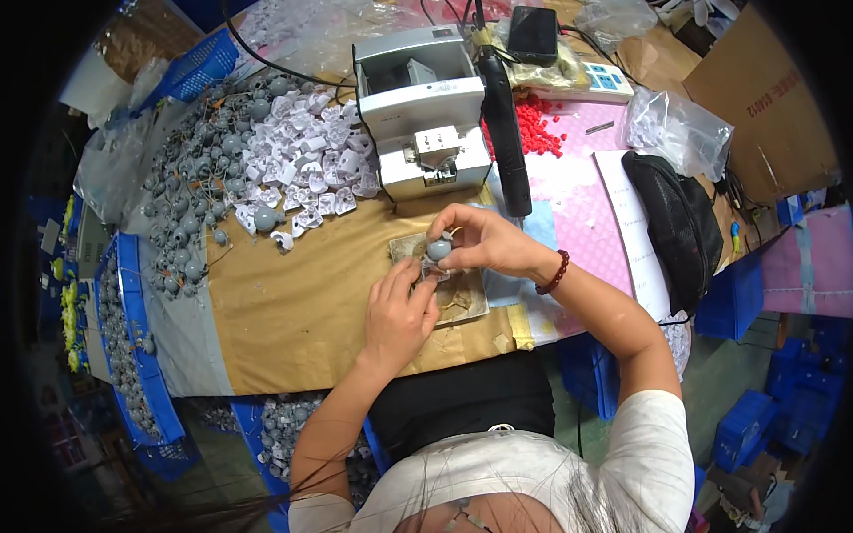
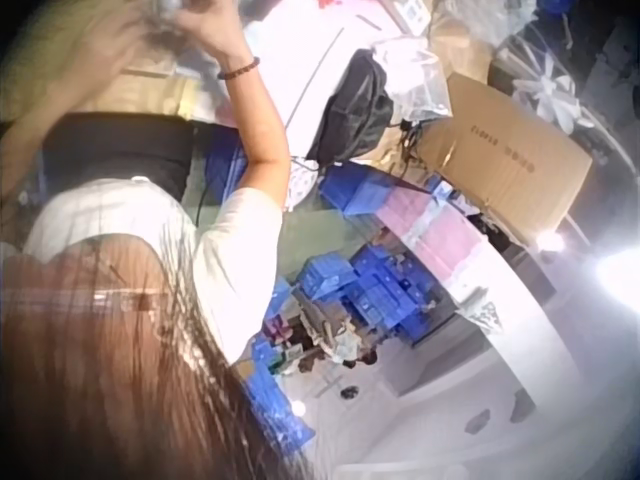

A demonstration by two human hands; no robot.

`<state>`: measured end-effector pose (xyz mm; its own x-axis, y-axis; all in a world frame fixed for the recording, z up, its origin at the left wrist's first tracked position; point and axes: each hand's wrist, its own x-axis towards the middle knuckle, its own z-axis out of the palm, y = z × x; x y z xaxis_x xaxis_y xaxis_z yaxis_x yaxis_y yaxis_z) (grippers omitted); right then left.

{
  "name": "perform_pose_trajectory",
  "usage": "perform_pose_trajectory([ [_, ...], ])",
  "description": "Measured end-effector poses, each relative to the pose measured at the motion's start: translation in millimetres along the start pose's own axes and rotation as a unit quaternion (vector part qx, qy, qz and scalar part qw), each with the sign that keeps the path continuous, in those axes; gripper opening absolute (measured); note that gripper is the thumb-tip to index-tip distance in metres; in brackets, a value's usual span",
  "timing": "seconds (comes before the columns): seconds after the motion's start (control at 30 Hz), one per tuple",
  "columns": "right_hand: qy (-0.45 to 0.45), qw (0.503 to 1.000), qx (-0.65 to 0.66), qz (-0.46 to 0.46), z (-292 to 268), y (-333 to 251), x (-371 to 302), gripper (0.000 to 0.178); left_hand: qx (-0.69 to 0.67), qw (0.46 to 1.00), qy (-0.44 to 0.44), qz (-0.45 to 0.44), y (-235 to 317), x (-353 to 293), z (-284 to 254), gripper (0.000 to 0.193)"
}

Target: Assembling small plastic components on a workbench using a pneumatic screwdriver and manual tools.

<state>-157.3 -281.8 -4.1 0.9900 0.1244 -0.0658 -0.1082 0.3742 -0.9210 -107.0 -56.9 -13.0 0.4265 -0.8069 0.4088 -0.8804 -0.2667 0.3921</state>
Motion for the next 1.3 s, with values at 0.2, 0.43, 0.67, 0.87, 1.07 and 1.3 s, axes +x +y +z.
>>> perform_pose_trajectory([
  [0.2, 0.011, 0.979, -0.197, 0.054, 7.4, -20.5, 2.8, 0.039, -0.016, 1.000, 0.012, -0.007, -3.8, 1.4, -2.5, 0.024],
  [0.43, 0.047, 0.870, -0.491, -0.023, 19.2, -20.2, -0.9, 0.039, -0.037, 0.999, 0.015, -0.005, -5.9, 3.5, -4.6, 0.022],
  [0.67, 0.094, 0.843, -0.530, -0.015, 23.3, -16.6, -2.3, 0.040, -0.044, 0.999, 0.012, -0.023, -3.9, 9.6, -6.5, 0.019],
  [0.87, 0.117, 0.850, -0.513, 0.009, 30.3, -20.2, -2.7, 0.047, -0.069, 0.993, 0.001, -0.100, 3.4, 29.3, -10.8, 0.032],
  [1.07, 0.334, 0.652, -0.580, -0.357, -14.3, -26.0, 5.2, 0.053, -0.039, 0.995, -0.018, -0.086, 2.9, 34.7, -8.2, 0.033],
  [1.3, 0.421, 0.818, -0.367, -0.133, -62.7, -35.5, 22.0, 0.060, -0.039, 0.996, -0.005, -0.084, 3.2, 33.9, -6.7, 0.031],
])
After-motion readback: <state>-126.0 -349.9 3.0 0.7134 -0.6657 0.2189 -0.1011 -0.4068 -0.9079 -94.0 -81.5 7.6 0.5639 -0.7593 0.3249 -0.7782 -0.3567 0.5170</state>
